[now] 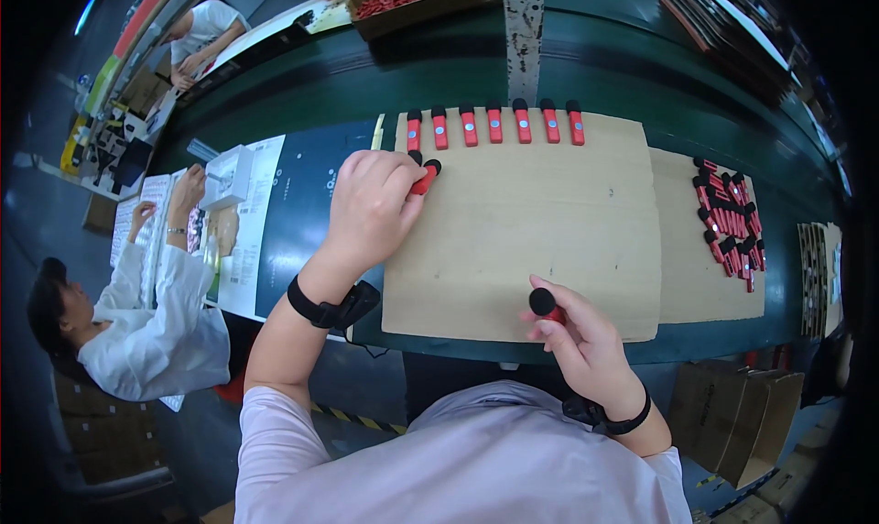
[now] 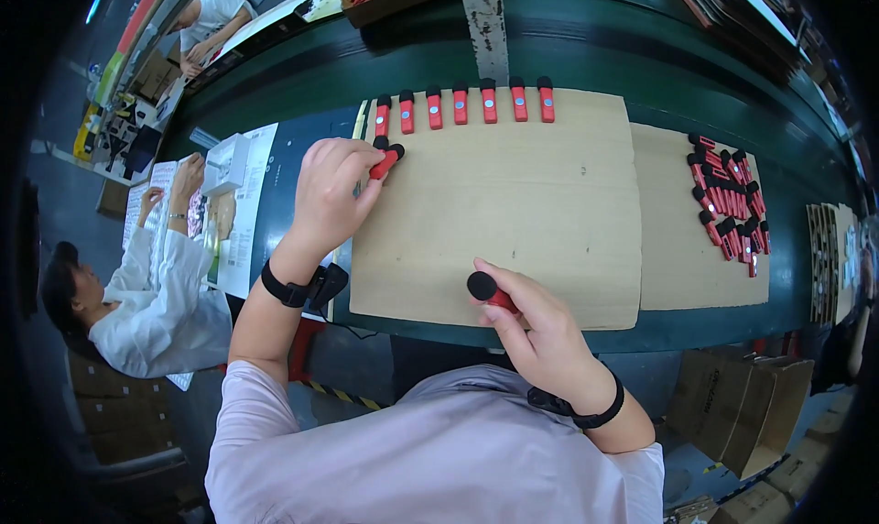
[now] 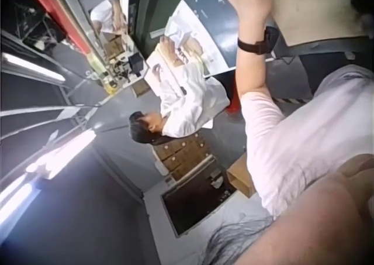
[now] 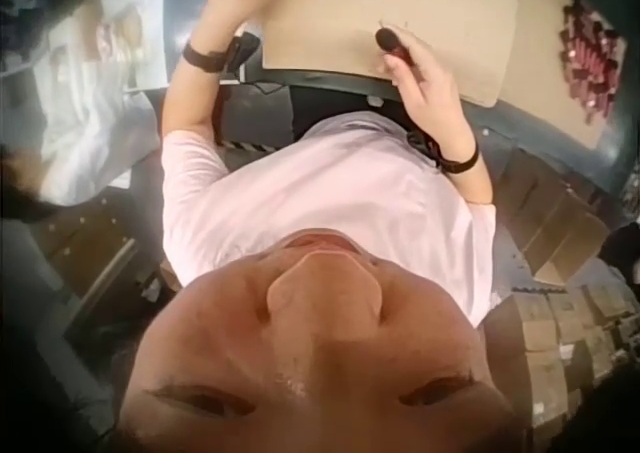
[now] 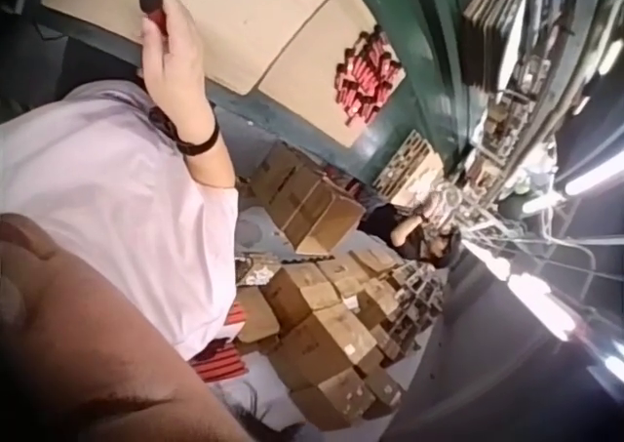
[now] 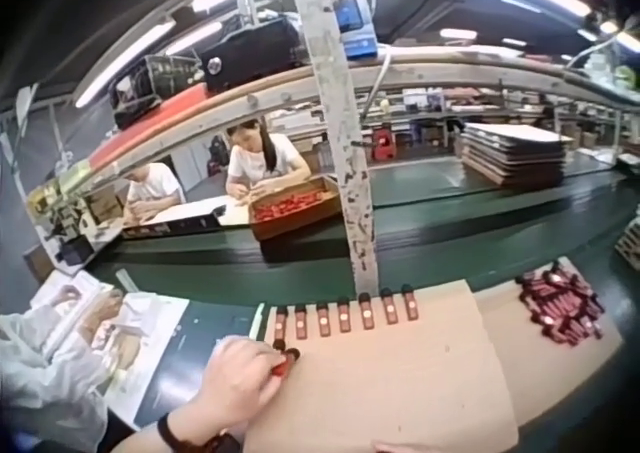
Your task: The person wipes a microphone with a cloth, applies a sticker to it, and fits a foam windscreen over the top. They then place the microphone onto a cardboard sheet and repeat the process with other microphones.
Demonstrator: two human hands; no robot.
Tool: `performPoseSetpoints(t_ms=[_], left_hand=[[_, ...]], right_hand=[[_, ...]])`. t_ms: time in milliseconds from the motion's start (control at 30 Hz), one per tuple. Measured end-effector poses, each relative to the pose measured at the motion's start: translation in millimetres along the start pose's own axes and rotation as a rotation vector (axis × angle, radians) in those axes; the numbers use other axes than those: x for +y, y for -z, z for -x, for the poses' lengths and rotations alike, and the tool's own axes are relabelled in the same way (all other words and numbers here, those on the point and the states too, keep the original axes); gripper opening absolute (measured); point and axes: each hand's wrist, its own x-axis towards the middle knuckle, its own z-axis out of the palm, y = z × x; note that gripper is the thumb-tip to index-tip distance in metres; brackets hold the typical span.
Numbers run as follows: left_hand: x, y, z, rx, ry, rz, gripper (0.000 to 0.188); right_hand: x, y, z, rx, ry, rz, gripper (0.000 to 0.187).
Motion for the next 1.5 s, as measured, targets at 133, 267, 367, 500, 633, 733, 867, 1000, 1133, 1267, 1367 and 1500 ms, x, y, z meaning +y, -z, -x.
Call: performPoseSetpoints(t_ms=[133, 267, 367, 500, 633, 733, 867, 1000, 1133, 1267, 1367, 1500], left_hand=[[-2, -10, 3, -0.065, -0.021, 0.044, 0.025], [6, -5, 8, -0.152, -0.041, 0.066, 0.025], [1, -8, 9, -0.119, -0.076, 0.058, 0.025], [-7, -16, 6, -0.113, -0.015, 0.111, 0.027], [-11, -25, 5, -0.071, 0.035, 0.145, 0.031], [-9, -22, 6, -0.074, 0.022, 0.130, 0.033], [7, 1, 9, -0.097, 0.054, 0.222, 0.037], [47, 36, 18, -0.157, 0.104, 0.514, 0.039], [89, 52, 21, -0.260, 0.134, 0.616, 0.038], [101, 45, 39, -0.197, 0.116, 0.671, 0.031], [109, 43, 45, -0.111, 0.161, 0.694, 0.031], [118, 40, 53, -0.038, 0.211, 0.713, 0.030]], right_hand=[[16, -3, 3, 0.028, -0.023, -0.120, 0.022], [24, -2, 0, 0.046, -0.038, -0.144, 0.022], [27, -2, -4, 0.032, -0.057, -0.116, 0.022], [30, -1, -5, 0.022, -0.095, -0.080, 0.022], [31, 0, -4, 0.015, -0.094, -0.078, 0.023], [29, 1, -1, 0.009, -0.084, -0.063, 0.023], [26, 1, 2, 0.037, -0.077, -0.086, 0.022], [13, 0, -1, 0.056, 0.036, 0.029, 0.022], [0, -3, -9, -0.014, 0.137, 0.076, 0.024], [-7, -5, -6, -0.071, 0.233, 0.172, 0.026], [-5, -7, 5, 0.016, 0.016, -0.071, 0.026], [11, -1, 17, 0.008, -0.010, -0.220, 0.028]])
